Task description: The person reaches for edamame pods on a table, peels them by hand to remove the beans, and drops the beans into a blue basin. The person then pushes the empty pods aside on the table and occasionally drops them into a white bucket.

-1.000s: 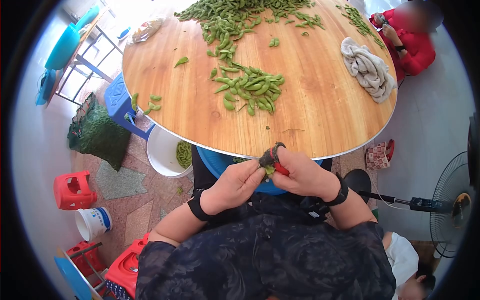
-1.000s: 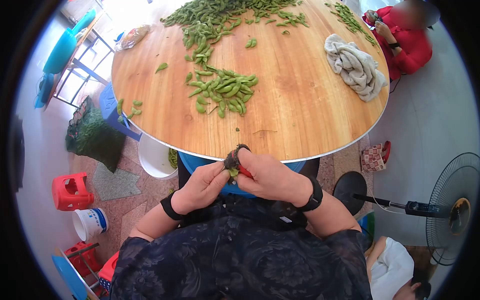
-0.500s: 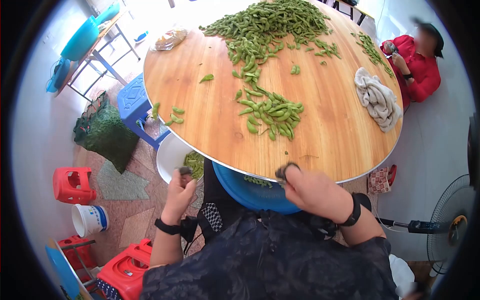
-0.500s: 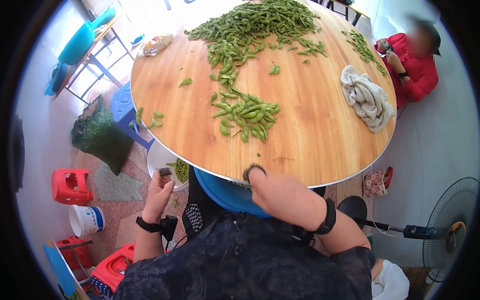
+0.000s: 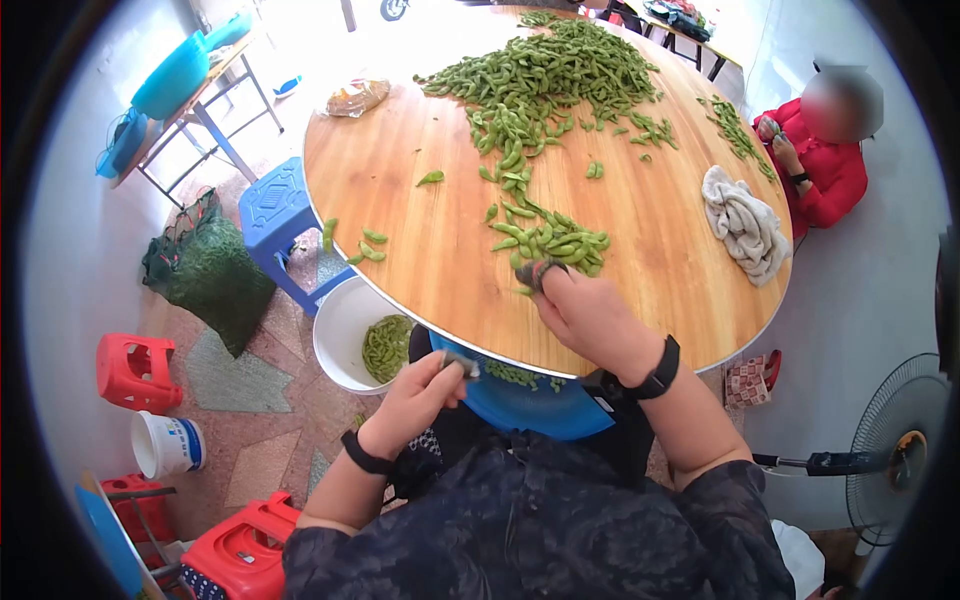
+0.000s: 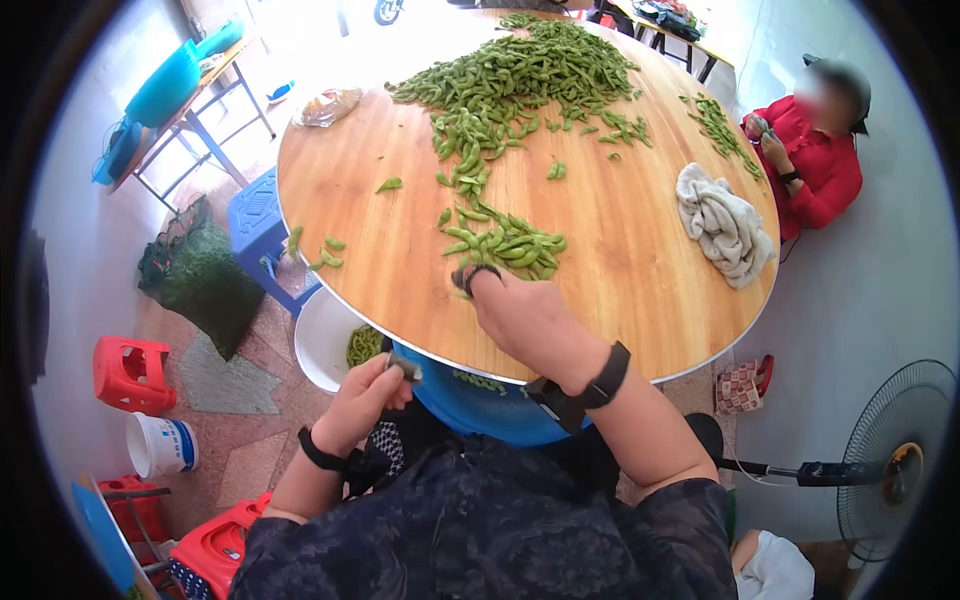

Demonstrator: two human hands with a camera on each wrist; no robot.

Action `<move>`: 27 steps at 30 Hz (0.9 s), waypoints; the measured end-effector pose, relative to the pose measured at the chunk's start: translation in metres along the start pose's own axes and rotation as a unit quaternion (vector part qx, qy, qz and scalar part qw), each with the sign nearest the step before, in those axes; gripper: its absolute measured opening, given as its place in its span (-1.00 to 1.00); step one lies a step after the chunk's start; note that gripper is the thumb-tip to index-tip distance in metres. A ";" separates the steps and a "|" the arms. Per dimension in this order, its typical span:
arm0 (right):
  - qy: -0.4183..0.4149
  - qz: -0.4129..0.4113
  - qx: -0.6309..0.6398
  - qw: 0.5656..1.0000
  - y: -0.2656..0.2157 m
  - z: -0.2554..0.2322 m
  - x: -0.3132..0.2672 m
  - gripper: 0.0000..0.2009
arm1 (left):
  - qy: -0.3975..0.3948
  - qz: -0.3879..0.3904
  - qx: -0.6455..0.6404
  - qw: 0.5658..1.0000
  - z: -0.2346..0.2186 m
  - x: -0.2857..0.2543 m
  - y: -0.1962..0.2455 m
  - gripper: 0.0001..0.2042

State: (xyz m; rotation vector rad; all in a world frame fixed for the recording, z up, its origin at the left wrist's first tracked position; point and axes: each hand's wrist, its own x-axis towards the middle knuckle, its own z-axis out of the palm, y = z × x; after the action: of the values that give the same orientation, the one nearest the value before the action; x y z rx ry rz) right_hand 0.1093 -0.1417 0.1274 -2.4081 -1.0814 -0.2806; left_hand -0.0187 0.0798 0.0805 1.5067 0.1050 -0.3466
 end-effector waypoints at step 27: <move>-0.123 0.256 0.485 0.827 -0.015 -0.026 -0.093 -0.93 | -0.022 0.187 0.116 0.975 0.091 0.031 0.001 -0.82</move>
State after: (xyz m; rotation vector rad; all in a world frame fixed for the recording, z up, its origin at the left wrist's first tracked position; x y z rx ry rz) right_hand 0.0358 -0.2065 0.1204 -1.6785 -0.4200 0.6416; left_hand -0.0026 -0.0146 0.0792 1.7083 -0.2615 -0.0901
